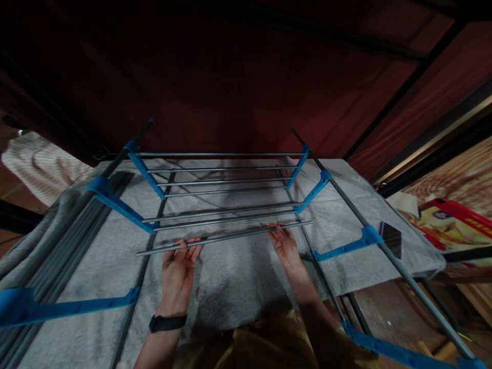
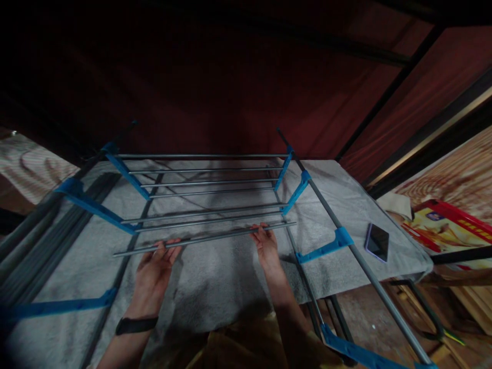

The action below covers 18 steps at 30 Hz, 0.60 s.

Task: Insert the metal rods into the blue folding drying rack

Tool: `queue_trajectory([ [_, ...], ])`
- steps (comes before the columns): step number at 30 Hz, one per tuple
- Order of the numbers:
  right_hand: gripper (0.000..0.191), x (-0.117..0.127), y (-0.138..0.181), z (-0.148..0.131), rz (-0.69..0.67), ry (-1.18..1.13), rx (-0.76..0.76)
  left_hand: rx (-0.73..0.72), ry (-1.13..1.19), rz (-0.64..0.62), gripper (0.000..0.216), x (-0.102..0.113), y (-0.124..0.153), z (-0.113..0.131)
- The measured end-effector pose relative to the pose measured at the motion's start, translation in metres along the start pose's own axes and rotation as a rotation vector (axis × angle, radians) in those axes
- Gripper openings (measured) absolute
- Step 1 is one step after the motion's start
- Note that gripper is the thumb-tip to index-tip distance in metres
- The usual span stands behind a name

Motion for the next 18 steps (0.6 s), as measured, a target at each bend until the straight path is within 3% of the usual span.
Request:
queue_trajectory([
  [9,0.030,0.003,0.001,-0.003,0.007,0.035,0.013,0.018,0.005,0.017,0.011,-0.001,0.001,-0.001],
  [18,0.034,-0.008,0.006,-0.008,-0.054,-0.018,0.013,0.080,0.090,0.134,0.018,0.014,0.008,-0.002],
])
Point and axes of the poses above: each hand's wrist, its own y-axis away from the middle knuckle, its own x-axis out of the back of the hand, z = x × y, the point moved 10 cm from there along -y, towards the middle knuckle, and after that the axes turned 6 degrees about x, right-handed, at the moved point
